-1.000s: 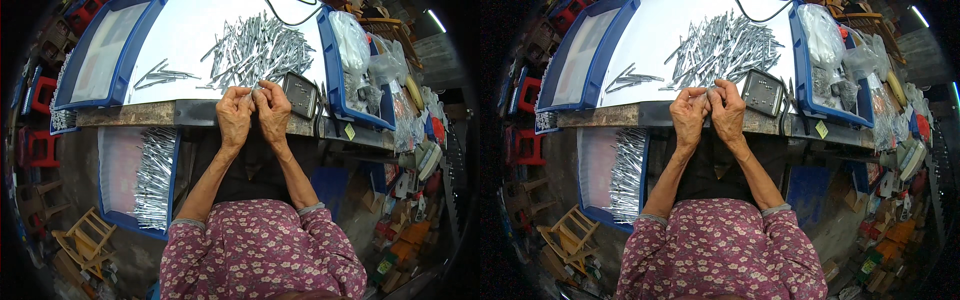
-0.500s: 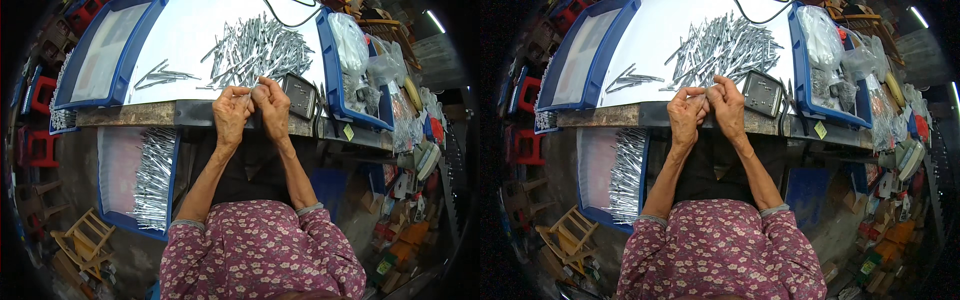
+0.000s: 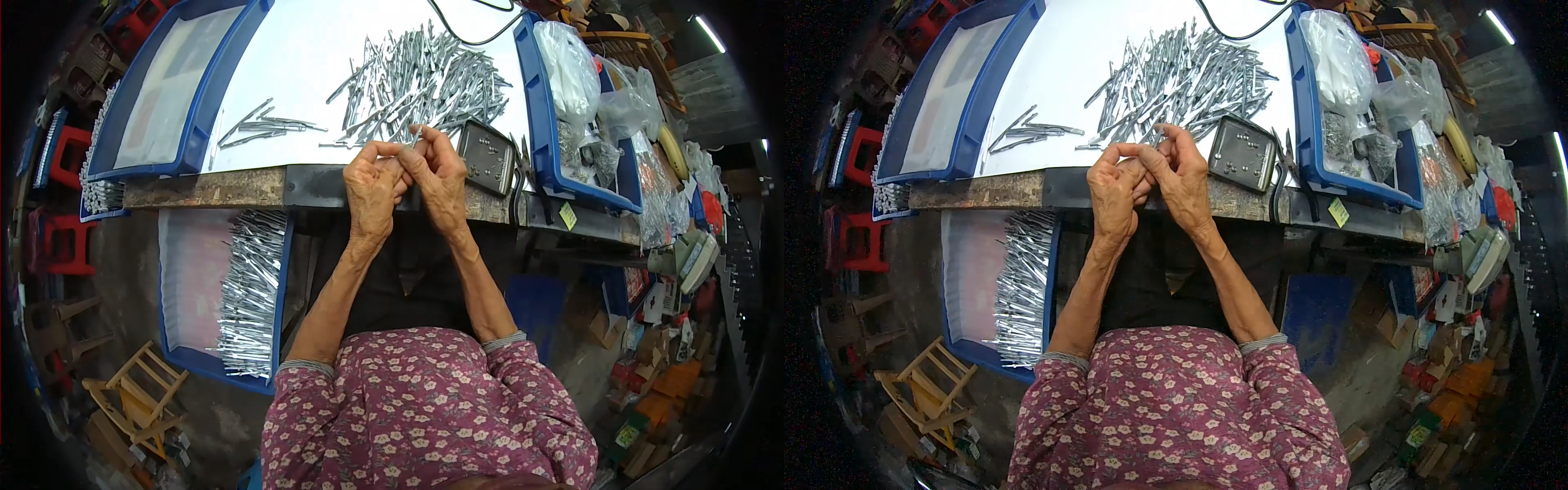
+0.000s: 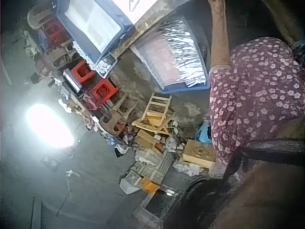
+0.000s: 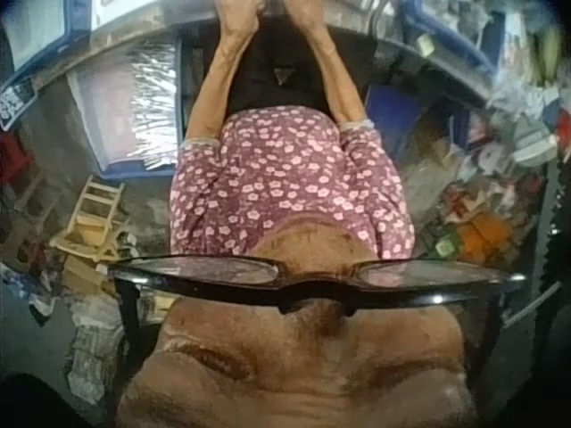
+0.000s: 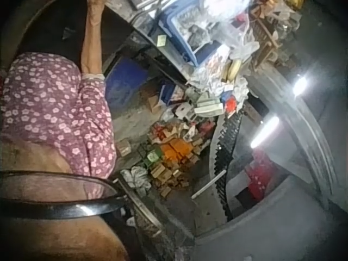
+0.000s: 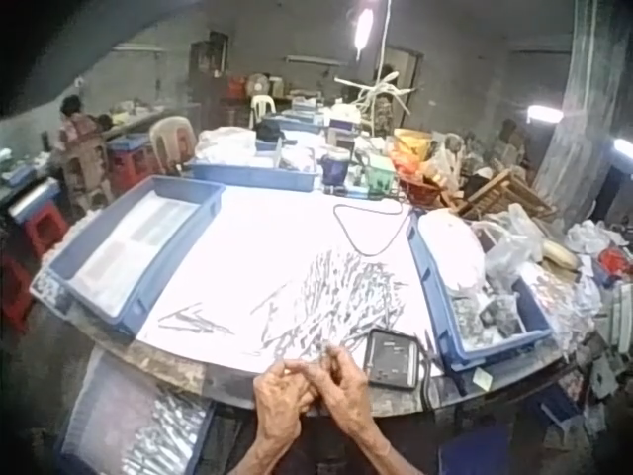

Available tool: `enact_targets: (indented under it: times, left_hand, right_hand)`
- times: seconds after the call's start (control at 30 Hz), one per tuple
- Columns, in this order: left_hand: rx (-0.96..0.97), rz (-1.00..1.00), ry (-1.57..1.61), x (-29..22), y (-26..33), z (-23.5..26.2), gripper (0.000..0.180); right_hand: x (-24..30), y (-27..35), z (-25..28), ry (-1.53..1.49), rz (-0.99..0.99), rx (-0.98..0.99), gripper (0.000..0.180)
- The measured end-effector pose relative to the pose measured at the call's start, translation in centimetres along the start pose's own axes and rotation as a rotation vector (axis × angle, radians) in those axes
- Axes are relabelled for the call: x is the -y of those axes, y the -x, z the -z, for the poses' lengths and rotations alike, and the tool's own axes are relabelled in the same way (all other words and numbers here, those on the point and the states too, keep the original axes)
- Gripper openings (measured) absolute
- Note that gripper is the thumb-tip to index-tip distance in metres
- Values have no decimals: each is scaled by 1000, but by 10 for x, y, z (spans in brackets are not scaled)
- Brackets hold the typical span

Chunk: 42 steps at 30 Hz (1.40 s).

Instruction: Manually inspecting and sorting small metal pins at a workbench.

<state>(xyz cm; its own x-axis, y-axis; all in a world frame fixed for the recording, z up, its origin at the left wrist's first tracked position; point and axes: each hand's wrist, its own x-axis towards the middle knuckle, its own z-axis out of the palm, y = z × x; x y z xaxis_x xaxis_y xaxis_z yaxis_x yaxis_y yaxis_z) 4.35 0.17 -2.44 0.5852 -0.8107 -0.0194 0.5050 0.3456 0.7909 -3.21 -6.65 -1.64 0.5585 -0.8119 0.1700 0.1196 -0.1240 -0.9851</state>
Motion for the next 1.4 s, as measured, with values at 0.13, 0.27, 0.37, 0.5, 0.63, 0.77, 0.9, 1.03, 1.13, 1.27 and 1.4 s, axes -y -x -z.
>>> enact_targets:
  times: [0.13,0.27,0.37,0.5,0.63,0.77,0.9,1.03,1.13,1.27,1.4]
  left_hand:
    - [21,6,6,0,1,0,10]
    - [-19,1,4,1,1,-1,9]
    - [-32,-10,-27,1,1,-2,9]
    - [-42,-30,-35,2,2,-4,6]
    - [-68,-71,-133,5,2,-7,5]
    - [-120,-74,-208,8,2,-7,6]
    - [-137,-110,-332,10,0,-6,6]
    - [-124,-119,-337,11,-1,-6,5]
    - [-66,-97,-296,12,1,-10,5]
    - [-16,-138,-439,11,-3,-13,7]
    - [-40,-271,-766,8,-16,-14,9]
  right_hand:
    - [-2,-2,0,-79,-54,-3,27]
    - [-4,-1,-2,-89,-29,-70,28]
    - [-4,0,-5,-13,46,-72,28]
    - [-4,-1,-9,82,99,-131,28]
    - [-6,-4,-11,210,177,-190,29]
    - [-9,-8,-11,326,252,-212,27]
    - [-11,-11,-13,400,338,-250,24]
    - [-9,-13,-9,454,294,-185,22]
    - [-5,-16,11,654,417,-62,22]
    - [2,-17,54,574,232,-77,19]
    - [9,-23,100,869,281,-147,11]
